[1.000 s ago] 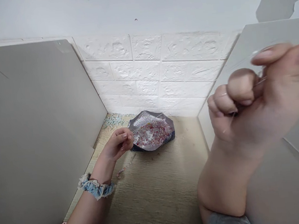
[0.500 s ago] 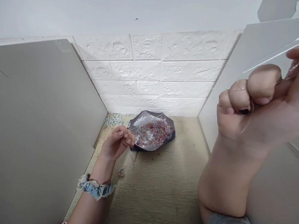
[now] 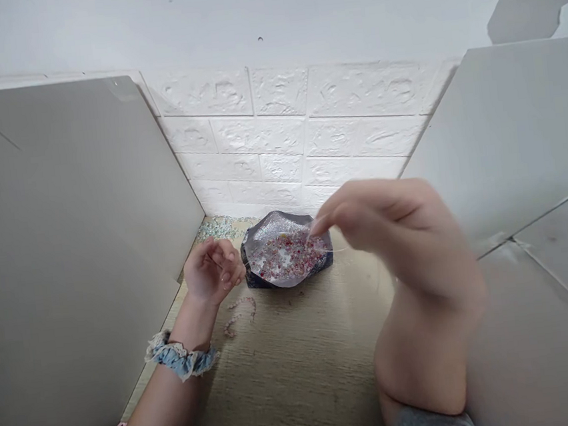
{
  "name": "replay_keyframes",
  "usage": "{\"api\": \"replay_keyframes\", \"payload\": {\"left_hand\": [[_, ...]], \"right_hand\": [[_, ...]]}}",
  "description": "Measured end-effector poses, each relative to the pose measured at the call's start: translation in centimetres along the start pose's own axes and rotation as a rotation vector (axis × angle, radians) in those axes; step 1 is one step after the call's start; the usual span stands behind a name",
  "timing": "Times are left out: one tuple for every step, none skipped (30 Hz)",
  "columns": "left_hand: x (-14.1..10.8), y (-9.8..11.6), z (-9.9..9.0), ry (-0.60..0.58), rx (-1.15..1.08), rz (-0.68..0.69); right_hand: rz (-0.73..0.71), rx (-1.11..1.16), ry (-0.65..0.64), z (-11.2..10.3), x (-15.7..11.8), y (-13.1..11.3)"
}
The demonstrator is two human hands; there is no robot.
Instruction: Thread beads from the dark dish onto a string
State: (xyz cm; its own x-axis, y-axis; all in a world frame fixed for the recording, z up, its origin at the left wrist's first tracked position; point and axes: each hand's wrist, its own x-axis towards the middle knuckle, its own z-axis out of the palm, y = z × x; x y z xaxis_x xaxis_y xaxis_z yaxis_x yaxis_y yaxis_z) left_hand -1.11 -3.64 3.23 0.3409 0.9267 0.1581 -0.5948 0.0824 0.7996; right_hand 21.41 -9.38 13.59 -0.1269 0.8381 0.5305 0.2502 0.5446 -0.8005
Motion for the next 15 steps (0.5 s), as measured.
{"api": "replay_keyframes", "payload": {"left_hand": [[0.1, 0.0, 0.0, 0.02, -0.014, -0.004], [0.1, 0.1, 0.1, 0.045, -0.031, -0.006], [0.2, 0.1, 0.1, 0.072, -0.048, -0.005], [0.3, 0.1, 0.2, 0.098, -0.062, -0.001], [0.3, 0.2, 0.3, 0.123, -0.071, 0.007], [0.4, 0.2, 0.3, 0.147, -0.074, 0.016], [0.4, 0.2, 0.4, 0.17, -0.069, 0.027], [0.5, 0.2, 0.4, 0.193, -0.056, 0.038], [0.6, 0.1, 0.4, 0.214, -0.04, 0.052], [0.6, 0.0, 0.4, 0.233, -0.022, 0.067], [0.7, -0.1, 0.4, 0.249, -0.001, 0.079], [0.7, -0.3, 0.4, 0.262, 0.021, 0.088], [0.7, -0.4, 0.5, 0.271, 0.045, 0.093], [0.8, -0.6, 0.5, 0.278, 0.071, 0.095], [0.8, -0.7, 0.5, 0.283, 0.099, 0.097]], "right_hand": [[-0.01, -0.047, -0.086, 0.1, 0.2, 0.1], [-0.024, -0.082, -0.126, 0.2, 0.5, 0.3], [-0.025, -0.125, -0.116, 0.3, 0.8, 0.5], [-0.014, -0.149, -0.074, 0.6, 1.1, 0.7], [-0.004, -0.144, -0.016, 0.9, 1.5, 0.8], [-0.004, -0.104, 0.054, 1.2, 1.8, 1.0], [-0.006, -0.037, 0.129, 1.6, 2.1, 1.1], [-0.007, 0.049, 0.199, 2.0, 2.4, 1.2], [-0.008, 0.139, 0.254, 2.4, 2.7, 1.4], [-0.008, 0.227, 0.287, 2.9, 3.0, 1.5], [-0.004, 0.302, 0.288, 3.3, 3.3, 1.8], [0.006, 0.367, 0.266, 3.8, 3.6, 2.0], [0.028, 0.421, 0.233, 4.3, 3.9, 2.4], [0.062, 0.466, 0.2, 4.8, 4.1, 2.8], [0.1, 0.504, 0.18, 5.4, 4.3, 3.2]]}}
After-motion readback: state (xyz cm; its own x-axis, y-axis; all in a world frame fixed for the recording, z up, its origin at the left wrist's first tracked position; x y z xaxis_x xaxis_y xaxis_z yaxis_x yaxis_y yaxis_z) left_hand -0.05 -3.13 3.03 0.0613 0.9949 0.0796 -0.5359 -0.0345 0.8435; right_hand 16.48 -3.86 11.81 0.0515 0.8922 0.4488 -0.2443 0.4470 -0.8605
